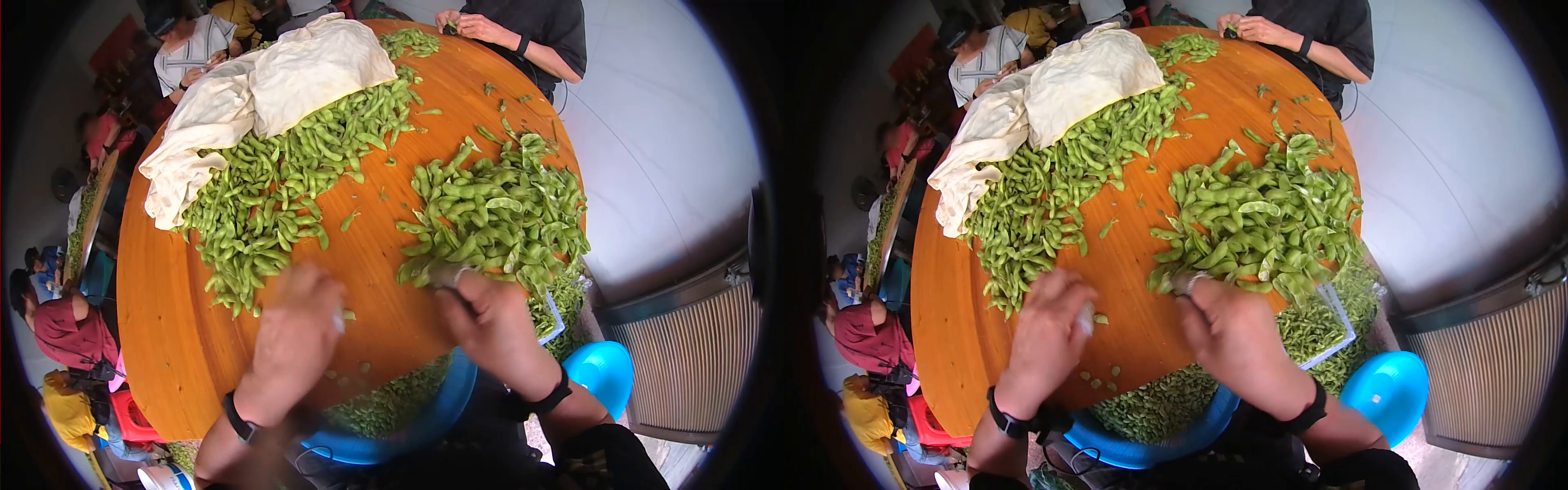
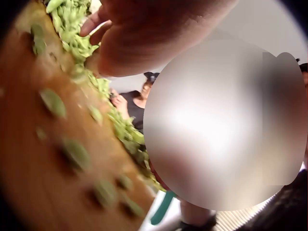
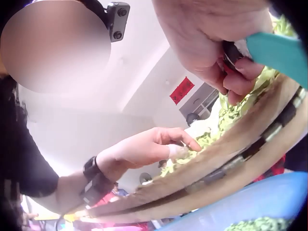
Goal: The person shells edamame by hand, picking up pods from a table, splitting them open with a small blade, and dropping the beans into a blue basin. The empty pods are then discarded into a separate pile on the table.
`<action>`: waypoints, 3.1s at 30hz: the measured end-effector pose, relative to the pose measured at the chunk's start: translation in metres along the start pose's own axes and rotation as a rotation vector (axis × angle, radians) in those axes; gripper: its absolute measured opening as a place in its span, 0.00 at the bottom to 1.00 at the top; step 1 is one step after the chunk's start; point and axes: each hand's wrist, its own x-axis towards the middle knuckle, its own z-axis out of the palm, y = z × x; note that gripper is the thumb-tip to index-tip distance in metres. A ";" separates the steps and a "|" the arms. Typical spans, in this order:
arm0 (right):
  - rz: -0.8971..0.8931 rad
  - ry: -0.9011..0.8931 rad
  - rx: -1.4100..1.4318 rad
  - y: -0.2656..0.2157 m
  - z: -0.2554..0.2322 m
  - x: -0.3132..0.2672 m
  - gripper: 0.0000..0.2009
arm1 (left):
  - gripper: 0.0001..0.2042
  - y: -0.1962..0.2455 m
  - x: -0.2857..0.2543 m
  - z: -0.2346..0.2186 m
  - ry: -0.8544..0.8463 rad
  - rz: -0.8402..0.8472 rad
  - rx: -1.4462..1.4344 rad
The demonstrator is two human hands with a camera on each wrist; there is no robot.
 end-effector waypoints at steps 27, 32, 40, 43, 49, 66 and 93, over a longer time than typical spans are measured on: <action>0.482 -0.383 0.671 -0.017 0.028 0.014 0.07 | 0.30 0.004 -0.001 0.020 0.070 0.021 -0.218; 0.476 -0.327 0.714 -0.016 0.039 0.009 0.06 | 0.30 -0.001 -0.004 0.026 0.082 0.011 -0.214; 0.638 -0.320 0.966 -0.019 0.042 0.015 0.07 | 0.27 -0.009 -0.006 0.025 0.030 -0.060 -0.700; 0.606 -0.343 0.976 -0.015 0.041 0.019 0.07 | 0.24 -0.011 -0.003 0.023 -0.014 -0.199 -1.133; 0.549 -0.284 0.840 -0.025 0.042 0.018 0.07 | 0.16 -0.016 0.002 0.022 0.036 -0.345 -1.331; 0.062 -0.136 0.159 -0.029 0.054 0.015 0.10 | 0.08 -0.013 0.001 0.027 0.214 -0.344 -1.741; 0.285 -0.457 0.580 -0.023 0.033 0.019 0.02 | 0.11 -0.017 -0.010 0.020 -0.186 -0.244 -1.141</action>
